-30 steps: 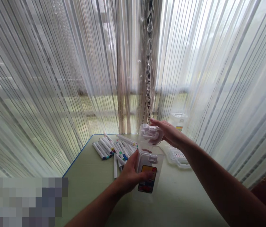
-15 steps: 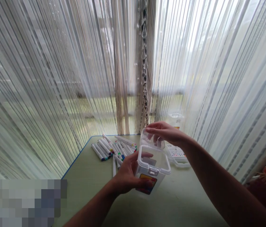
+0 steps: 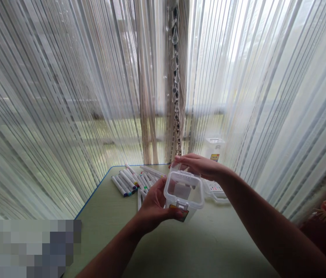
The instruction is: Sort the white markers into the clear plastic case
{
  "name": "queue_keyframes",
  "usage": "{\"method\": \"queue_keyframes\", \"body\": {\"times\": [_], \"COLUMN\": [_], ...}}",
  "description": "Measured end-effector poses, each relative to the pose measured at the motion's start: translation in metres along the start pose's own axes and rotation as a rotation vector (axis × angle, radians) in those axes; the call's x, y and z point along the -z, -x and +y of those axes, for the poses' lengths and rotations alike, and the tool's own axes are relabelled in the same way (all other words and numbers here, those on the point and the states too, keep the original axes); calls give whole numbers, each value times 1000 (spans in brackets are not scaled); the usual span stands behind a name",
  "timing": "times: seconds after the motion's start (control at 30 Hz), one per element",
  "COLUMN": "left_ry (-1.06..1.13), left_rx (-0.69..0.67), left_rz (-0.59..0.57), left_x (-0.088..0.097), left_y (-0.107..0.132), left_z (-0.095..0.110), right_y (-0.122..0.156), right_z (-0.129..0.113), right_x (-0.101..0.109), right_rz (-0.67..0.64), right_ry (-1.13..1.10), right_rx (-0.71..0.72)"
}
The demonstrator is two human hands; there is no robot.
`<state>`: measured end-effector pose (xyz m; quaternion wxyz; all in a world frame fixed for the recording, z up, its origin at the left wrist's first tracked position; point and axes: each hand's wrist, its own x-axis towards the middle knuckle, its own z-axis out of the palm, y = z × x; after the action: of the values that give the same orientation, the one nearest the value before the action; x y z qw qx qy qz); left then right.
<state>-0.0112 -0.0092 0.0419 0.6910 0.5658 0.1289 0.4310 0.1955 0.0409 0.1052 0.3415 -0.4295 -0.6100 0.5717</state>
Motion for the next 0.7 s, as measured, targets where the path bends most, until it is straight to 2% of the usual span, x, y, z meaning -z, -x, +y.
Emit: {"method": "queue_keyframes", "body": {"times": [0.23,0.5,0.7], "left_ry": [33,31,27], "left_rx": [-12,-31,-10], "left_rz": [30,40,39], "left_x": [0,-1,1], "left_y": [-2,-4,-5], "left_z": [2,3,3], "right_y": [-6,-9,-7], "right_z": [2,5,0], "right_x": [8,6,5], "right_rz": [-68,-151,-189], "right_ry": [-290,-489,-576], "right_rx": [-43,-52,-1]}}
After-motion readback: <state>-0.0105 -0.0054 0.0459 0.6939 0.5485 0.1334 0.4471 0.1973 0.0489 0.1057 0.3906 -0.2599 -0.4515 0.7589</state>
